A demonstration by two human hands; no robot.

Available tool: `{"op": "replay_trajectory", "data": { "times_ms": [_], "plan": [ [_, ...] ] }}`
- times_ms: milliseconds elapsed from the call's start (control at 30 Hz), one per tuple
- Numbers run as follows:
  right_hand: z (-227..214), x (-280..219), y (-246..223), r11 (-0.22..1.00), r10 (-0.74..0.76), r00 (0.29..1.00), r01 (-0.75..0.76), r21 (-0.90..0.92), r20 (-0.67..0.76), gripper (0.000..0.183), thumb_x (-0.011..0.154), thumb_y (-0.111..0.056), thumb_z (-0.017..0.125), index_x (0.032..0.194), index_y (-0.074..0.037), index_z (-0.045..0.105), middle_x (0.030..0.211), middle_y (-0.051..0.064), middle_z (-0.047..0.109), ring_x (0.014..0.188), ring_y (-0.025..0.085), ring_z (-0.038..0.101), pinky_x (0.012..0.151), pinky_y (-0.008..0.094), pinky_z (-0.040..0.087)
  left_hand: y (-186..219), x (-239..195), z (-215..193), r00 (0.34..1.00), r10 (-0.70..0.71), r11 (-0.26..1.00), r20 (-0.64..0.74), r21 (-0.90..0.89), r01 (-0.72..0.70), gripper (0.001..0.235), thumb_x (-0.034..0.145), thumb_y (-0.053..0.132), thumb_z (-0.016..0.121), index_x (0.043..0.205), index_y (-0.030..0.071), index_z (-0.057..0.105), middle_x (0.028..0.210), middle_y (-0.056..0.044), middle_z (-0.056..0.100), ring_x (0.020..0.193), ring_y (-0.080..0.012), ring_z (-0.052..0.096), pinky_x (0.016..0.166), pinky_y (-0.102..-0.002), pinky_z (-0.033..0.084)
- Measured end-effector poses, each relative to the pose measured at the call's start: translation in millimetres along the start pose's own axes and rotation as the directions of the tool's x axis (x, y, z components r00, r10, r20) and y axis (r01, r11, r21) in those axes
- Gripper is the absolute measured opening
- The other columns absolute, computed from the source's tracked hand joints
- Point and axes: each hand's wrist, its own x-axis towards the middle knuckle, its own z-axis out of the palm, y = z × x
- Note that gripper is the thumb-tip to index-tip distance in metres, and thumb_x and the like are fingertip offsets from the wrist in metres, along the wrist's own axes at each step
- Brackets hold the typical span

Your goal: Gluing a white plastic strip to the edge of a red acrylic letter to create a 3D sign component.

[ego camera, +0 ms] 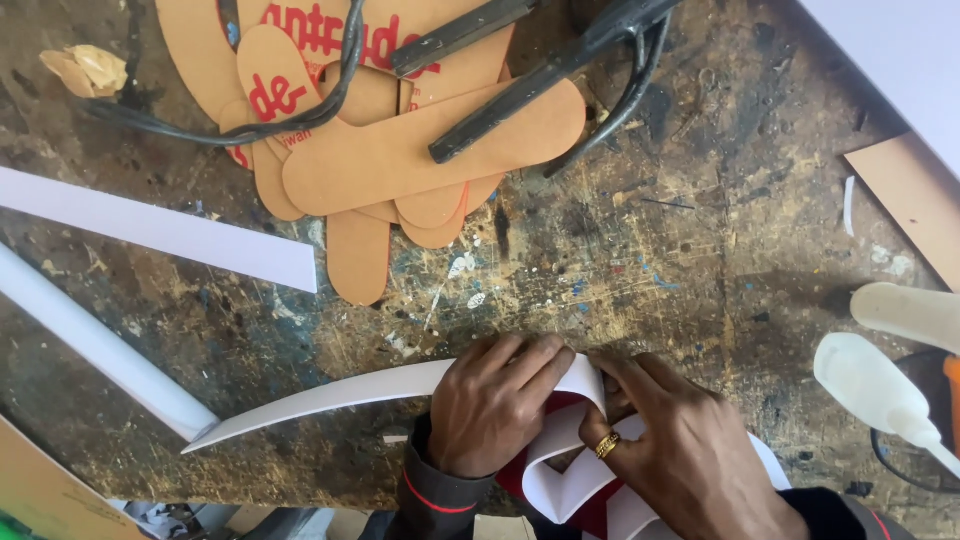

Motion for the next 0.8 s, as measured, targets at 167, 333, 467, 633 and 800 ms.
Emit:
{"op": "replay_trajectory", "data": {
  "times_ms": [167,333,467,633,800],
  "plan": [
    [1.6,-0.2,1.9,0.995,-0.067,0.991,0.075,0.073,-0.114,0.061,0.081,-0.034,0.083,0.141,-0.027,0.078,0.134,-0.005,0.084,0.098,0.019,0.087,0.074,0.045,0.07,-0.5,0.2,-1.3,1.0,0.008,1.0,0.005,-0.022,-0.008,0.031,0.098,-0.007,0.065,0.119,0.006,0.083,0.125,-0.006,0.08,0.104,-0.0282,0.072,0.081,-0.045,0.061],
    [3.8,-2.1,3.3,0.991,-0.111,0.983,0.121,0.06,-0.149,0.056,0.083,-0.033,0.083,0.139,-0.026,0.08,0.123,-0.007,0.084,0.097,0.017,0.086,0.069,0.042,0.067,-3.3,-1.9,-0.3,1.0,0.03,0.999,-0.001,-0.016,-0.03,0.029,0.101,-0.006,0.066,0.119,0.006,0.085,0.127,-0.007,0.082,0.105,-0.0281,0.072,0.082,-0.044,0.062],
    [3.1,-0.2,2.5,0.992,-0.111,0.979,0.119,0.041,-0.171,0.053,0.083,-0.035,0.083,0.136,-0.03,0.083,0.122,-0.01,0.085,0.096,0.014,0.085,0.072,0.039,0.067,-5.2,1.8,-1.8,0.999,0.046,0.999,0.01,-0.013,-0.046,0.03,0.101,-0.008,0.065,0.121,0.004,0.083,0.124,-0.009,0.081,0.107,-0.0287,0.073,0.086,-0.043,0.062],
    [-3.8,1.2,8.7,0.978,0.054,0.999,-0.052,0.204,-0.005,0.032,0.077,-0.04,0.091,0.106,-0.027,0.087,0.101,-0.012,0.092,0.088,0.008,0.091,0.08,0.034,0.068,-5.0,-1.5,2.4,0.999,0.033,0.999,0.031,-0.008,-0.033,0.033,0.101,-0.01,0.063,0.125,0.002,0.082,0.128,-0.013,0.081,0.114,-0.0298,0.076,0.089,-0.043,0.062],
    [-14.4,6.8,-0.6,0.962,0.104,0.991,-0.122,0.245,0.083,0.062,0.078,-0.042,0.087,0.139,-0.034,0.08,0.123,-0.009,0.09,0.097,0.014,0.091,0.09,0.034,0.07,-6.7,-1.0,1.6,0.997,0.06,0.998,0.048,0.014,-0.061,0.032,0.102,-0.009,0.064,0.125,0.002,0.083,0.126,-0.012,0.081,0.112,-0.0291,0.074,0.089,-0.043,0.061]
  ]
}}
